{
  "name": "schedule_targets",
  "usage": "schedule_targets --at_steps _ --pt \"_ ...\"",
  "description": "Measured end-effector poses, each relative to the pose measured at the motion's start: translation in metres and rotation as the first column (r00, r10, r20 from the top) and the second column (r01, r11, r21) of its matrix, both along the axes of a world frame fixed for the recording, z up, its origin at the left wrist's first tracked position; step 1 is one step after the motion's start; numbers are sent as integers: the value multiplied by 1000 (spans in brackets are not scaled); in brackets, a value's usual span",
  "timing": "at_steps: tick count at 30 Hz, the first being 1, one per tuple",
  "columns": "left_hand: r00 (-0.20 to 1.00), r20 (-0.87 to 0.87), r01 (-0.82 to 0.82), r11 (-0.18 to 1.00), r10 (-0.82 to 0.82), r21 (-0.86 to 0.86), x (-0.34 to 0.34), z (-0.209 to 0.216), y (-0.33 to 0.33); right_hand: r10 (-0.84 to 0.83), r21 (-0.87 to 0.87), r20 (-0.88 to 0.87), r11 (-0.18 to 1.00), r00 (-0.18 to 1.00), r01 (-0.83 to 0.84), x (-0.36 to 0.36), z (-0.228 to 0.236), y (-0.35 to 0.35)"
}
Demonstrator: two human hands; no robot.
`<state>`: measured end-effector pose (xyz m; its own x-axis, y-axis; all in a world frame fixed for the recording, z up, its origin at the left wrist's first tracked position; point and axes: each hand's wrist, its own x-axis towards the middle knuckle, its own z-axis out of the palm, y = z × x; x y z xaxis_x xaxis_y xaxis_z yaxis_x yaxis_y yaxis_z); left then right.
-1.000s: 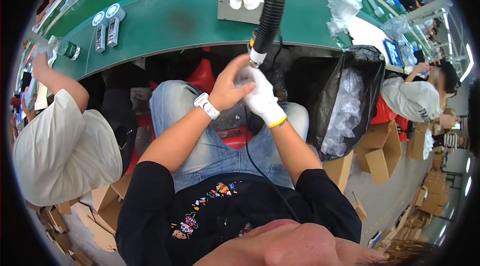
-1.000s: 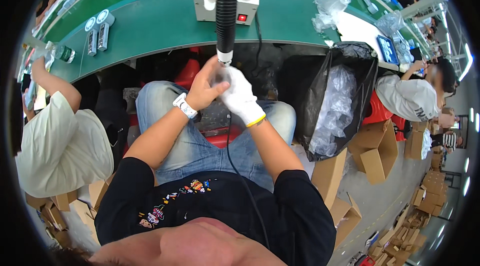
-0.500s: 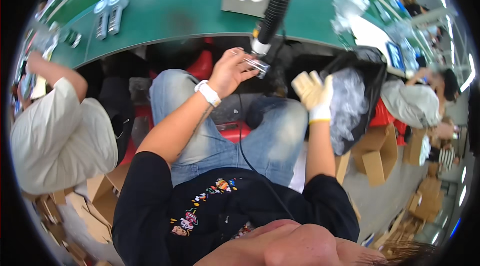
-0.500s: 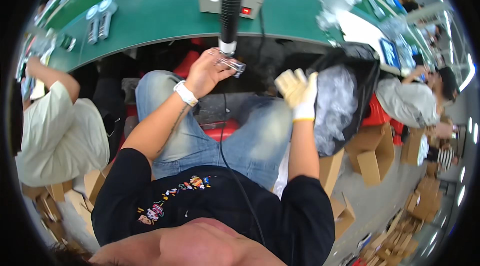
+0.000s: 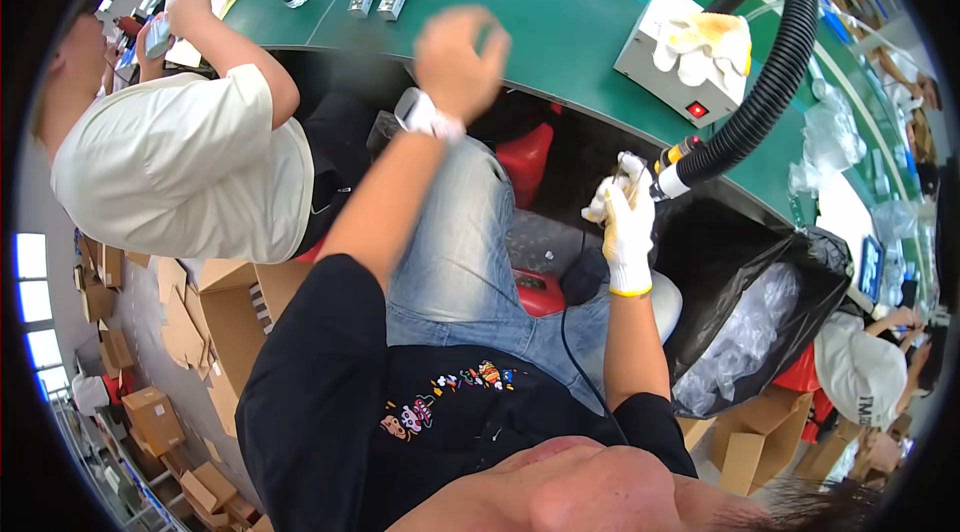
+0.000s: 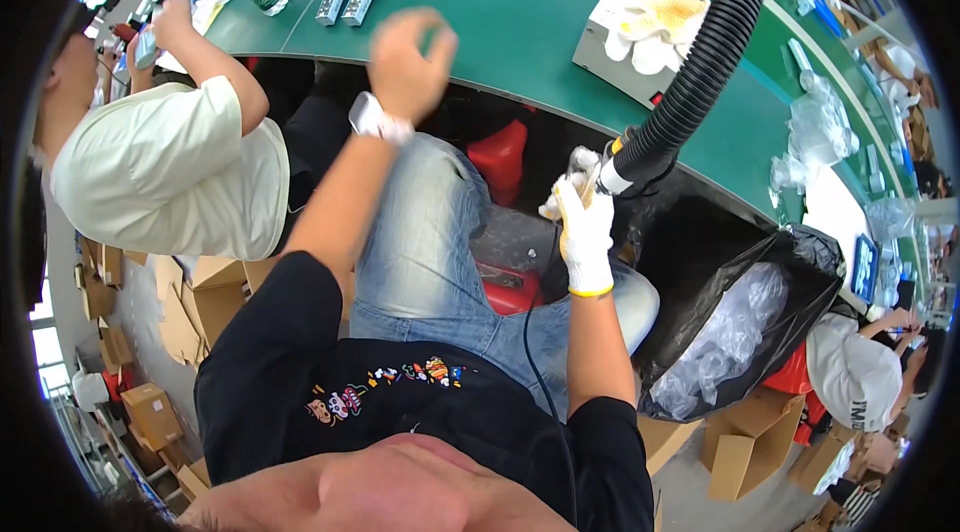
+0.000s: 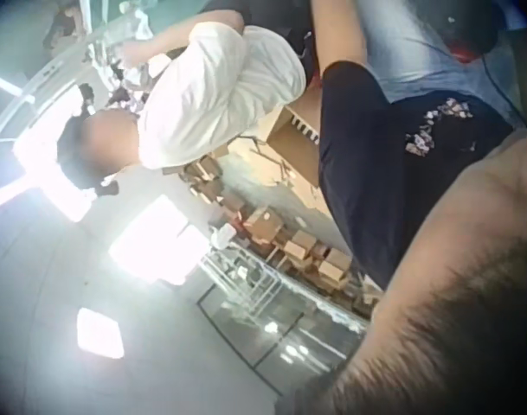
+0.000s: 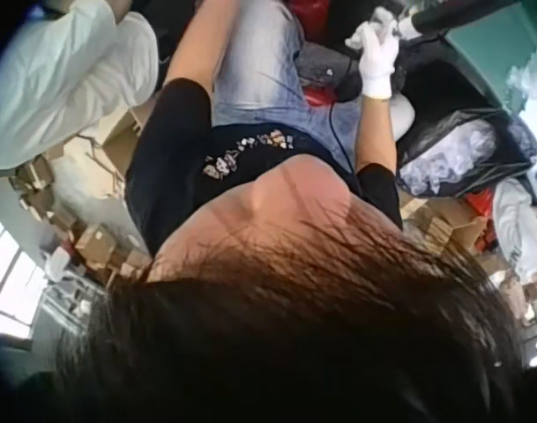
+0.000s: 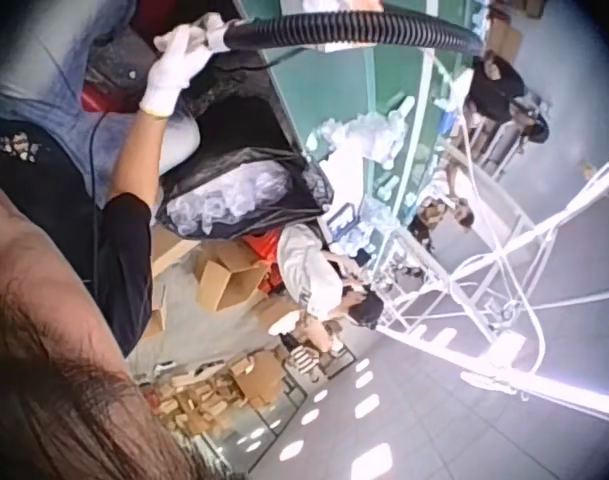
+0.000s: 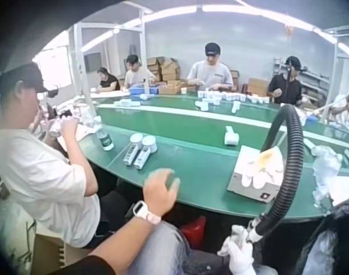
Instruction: Cleaning and inspecting white plastic housing components at a manual assembly station.
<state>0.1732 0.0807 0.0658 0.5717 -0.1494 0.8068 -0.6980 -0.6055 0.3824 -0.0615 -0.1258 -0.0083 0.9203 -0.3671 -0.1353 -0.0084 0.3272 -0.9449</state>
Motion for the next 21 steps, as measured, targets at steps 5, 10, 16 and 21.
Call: schedule_targets --at_steps 5,10,16,21 --pt "647 -215 -458 598 732 657 141 25 78 53 207 99 976 994 -73 -11 6 7" --pt "837 -541 -97 995 81 -2 120 6 20 -17 112 6 994 1000 17 -27 18 8" --pt "-38 -342 -39 343 -939 -938 -109 -13 -75 -68 -187 73 979 995 81 -33 -8 10" --pt "-175 -367 -159 394 -914 -905 -141 -34 -97 -123 -485 39 865 992 127 -54 3 10"
